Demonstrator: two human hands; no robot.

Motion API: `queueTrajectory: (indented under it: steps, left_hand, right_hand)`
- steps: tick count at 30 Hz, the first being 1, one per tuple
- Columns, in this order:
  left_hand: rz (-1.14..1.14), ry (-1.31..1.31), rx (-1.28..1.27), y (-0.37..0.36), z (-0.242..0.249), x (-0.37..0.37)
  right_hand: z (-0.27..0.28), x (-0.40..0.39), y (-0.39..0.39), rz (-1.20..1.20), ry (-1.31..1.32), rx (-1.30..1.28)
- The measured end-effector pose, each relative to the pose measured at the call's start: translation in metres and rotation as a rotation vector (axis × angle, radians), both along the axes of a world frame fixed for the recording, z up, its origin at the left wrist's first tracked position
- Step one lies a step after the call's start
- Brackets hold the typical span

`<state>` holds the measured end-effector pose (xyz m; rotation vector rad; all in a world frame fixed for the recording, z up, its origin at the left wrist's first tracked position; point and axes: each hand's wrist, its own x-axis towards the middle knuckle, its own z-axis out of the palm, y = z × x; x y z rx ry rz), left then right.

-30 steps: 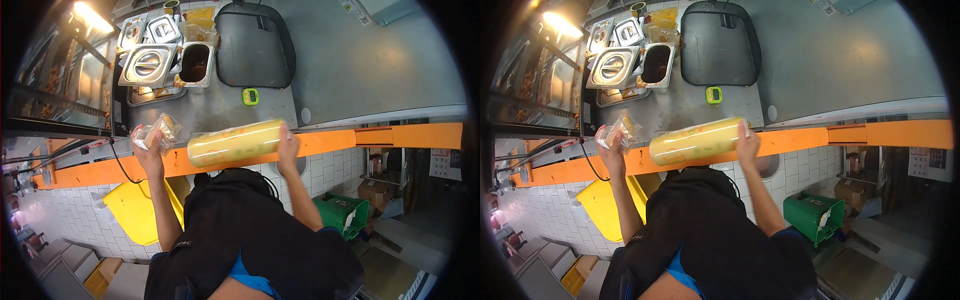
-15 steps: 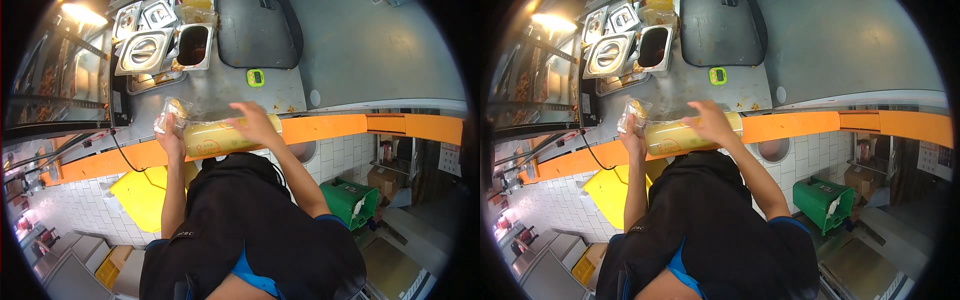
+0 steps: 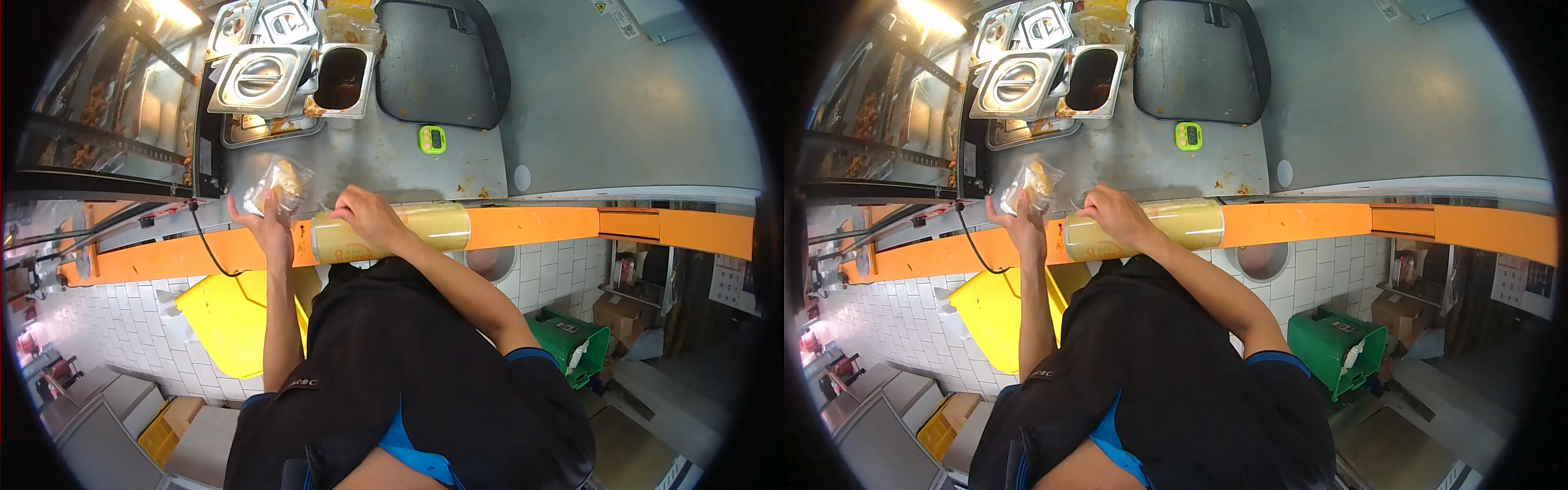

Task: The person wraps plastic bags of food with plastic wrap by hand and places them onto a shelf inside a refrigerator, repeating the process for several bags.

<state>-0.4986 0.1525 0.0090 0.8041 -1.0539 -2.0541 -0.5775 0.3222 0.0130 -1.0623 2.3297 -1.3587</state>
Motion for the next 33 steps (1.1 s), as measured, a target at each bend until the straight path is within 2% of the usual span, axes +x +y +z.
queueTrajectory:
  steps: [1,3,4,5,7,9,11,12,14,15,17,18,19,20,21,23,25,27,29,30,32,33]
  left_hand:
    - [0.003,0.001,0.002,-0.002,0.007,-0.001]
    - [-0.384,-0.122,-0.649,-0.01,0.016,-0.009]
    - [-0.486,-0.081,-0.881,-0.01,0.018,-0.019]
    - [-0.488,-0.078,-0.88,-0.005,0.021,-0.019]
    - [-0.93,-0.038,-0.661,0.008,0.03,-0.022]
    - [-1.03,-0.036,-0.662,-0.001,0.027,-0.026]
    - [-1.348,0.008,-0.457,-0.009,0.017,-0.032]
    - [-1.364,0.012,-0.455,-0.004,0.016,-0.033]
    - [-1.621,0.311,-0.53,0.014,0.032,-0.037]
    - [-1.624,0.31,-0.533,0.021,0.041,-0.029]
    - [-1.464,0.057,-0.908,0.028,0.054,-0.007]
    - [-1.448,0.054,-0.736,0.018,0.023,-0.002]
    - [-1.447,0.048,-0.735,0.012,0.014,0.0]
    - [-1.284,0.032,-0.589,0.009,0.008,0.004]
    - [-1.116,0.015,-0.445,0.007,0.004,0.007]
    - [-1.055,-0.015,-0.412,0.013,0.006,0.006]
    - [-0.914,-0.044,-0.527,0.023,0.008,0.002]
    - [-0.875,-0.028,-0.502,0.034,0.009,0.0]
    - [-0.587,-0.109,-0.982,0.039,0.01,-0.003]
    - [-0.588,-0.102,-0.991,0.041,0.011,-0.004]
    - [-0.354,-0.115,-1.276,0.047,0.022,-0.009]
    - [-0.355,-0.11,-1.276,0.047,0.028,-0.013]
  right_hand:
    - [0.006,0.004,0.003,0.038,0.023,-0.066]
    - [0.018,0.008,0.004,0.073,0.045,-0.131]
    - [0.025,0.01,0.004,0.011,0.074,-0.2]
    - [0.033,0.01,0.004,-0.05,0.106,-0.268]
    - [0.054,0.006,0.006,-0.048,0.135,-0.291]
    - [0.07,0.001,0.008,-0.063,0.166,-0.317]
    - [0.082,-0.001,0.012,-0.065,0.131,-0.279]
    - [0.092,-0.008,0.014,-0.08,0.131,-0.275]
    - [0.115,-0.029,0.014,-0.328,0.156,-0.289]
    - [0.116,-0.032,0.02,-0.33,0.157,-0.293]
    - [0.119,-0.034,0.044,-0.26,-0.138,-0.076]
    - [0.108,-0.028,0.06,-0.266,-0.143,-0.081]
    - [0.086,-0.018,0.079,-0.166,-0.207,-0.072]
    - [0.066,-0.005,0.089,-0.059,-0.273,-0.059]
    - [0.056,0.01,0.091,-0.049,-0.28,-0.056]
    - [0.042,0.037,0.096,-0.083,0.166,-0.046]
    - [0.03,0.042,0.089,-0.06,0.203,0.031]
    - [0.023,0.046,0.081,-0.046,0.252,0.103]
    - [0.028,0.049,0.071,-0.042,0.117,0.028]
    - [0.035,0.05,0.074,-0.029,0.185,0.004]
    - [0.043,0.052,0.079,0.005,0.212,-0.012]
    - [0.046,0.053,0.081,0.043,0.232,-0.024]
